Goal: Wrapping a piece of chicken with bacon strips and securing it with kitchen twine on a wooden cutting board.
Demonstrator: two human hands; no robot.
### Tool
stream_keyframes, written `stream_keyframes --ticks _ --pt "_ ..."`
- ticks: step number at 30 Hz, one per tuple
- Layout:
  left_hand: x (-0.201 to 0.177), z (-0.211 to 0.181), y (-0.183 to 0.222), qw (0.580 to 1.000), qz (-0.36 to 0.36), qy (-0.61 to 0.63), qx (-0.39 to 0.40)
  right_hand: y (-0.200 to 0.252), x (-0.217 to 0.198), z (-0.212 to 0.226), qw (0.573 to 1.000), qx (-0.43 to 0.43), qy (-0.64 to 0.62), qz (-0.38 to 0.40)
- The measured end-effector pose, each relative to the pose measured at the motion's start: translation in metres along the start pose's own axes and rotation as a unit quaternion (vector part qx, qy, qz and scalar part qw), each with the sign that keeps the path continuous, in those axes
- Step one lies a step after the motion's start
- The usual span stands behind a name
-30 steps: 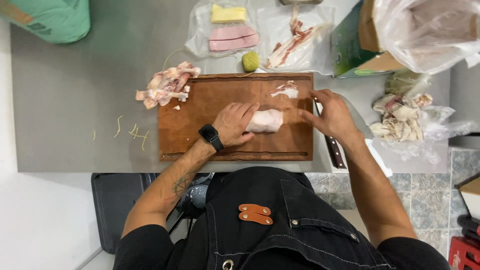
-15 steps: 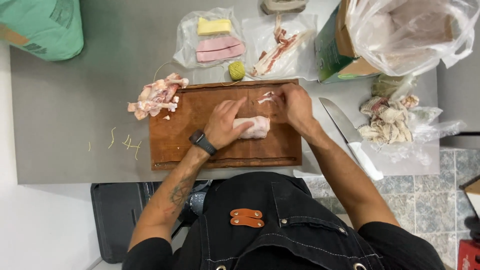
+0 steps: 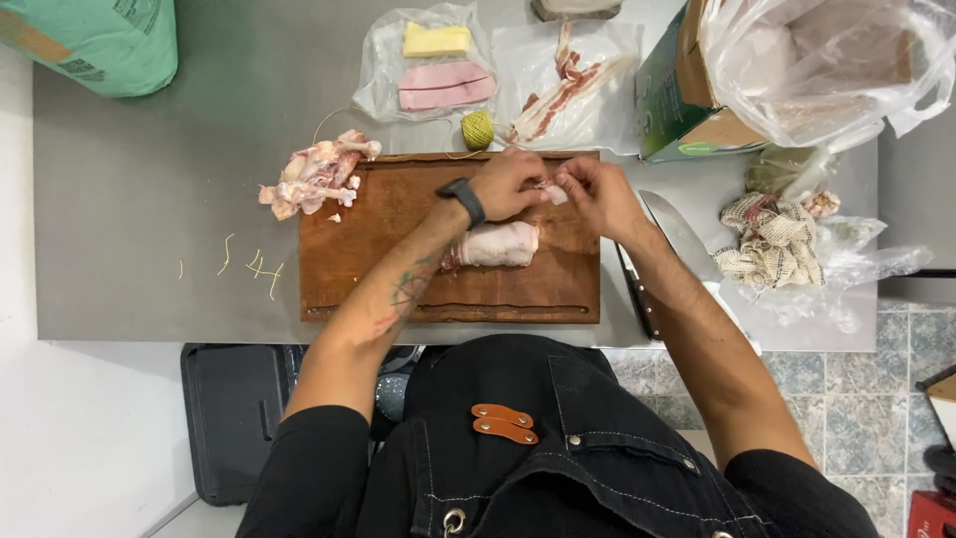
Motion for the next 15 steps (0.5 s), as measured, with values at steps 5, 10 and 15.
stream_keyframes --ticks 5,10,15 --pt "-0.046 -0.031 0.012 0.927 0.055 0.315 -0.195 -0.001 0.004 -0.002 0.959 0.113 -0.26 0.018" --pt "-0.106 -0.04 0.061 0.903 0.035 0.364 -0.224 -0.018 0.036 0.056 0.955 0.045 -0.273 0.104" --pt "-0.16 -0.062 0.145 0.867 -0.134 0.325 -0.353 -0.028 0.09 0.103 0.958 0.038 -0.218 0.18"
Point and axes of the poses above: each hand's wrist, its own y-axis away from the middle knuckle, its own x-axis out of the palm, z = x × y, the point moved 3 cm from there along -y, towards the middle knuckle, and after that the axes turned 14 degrees about -z, right-handed, at the moved point
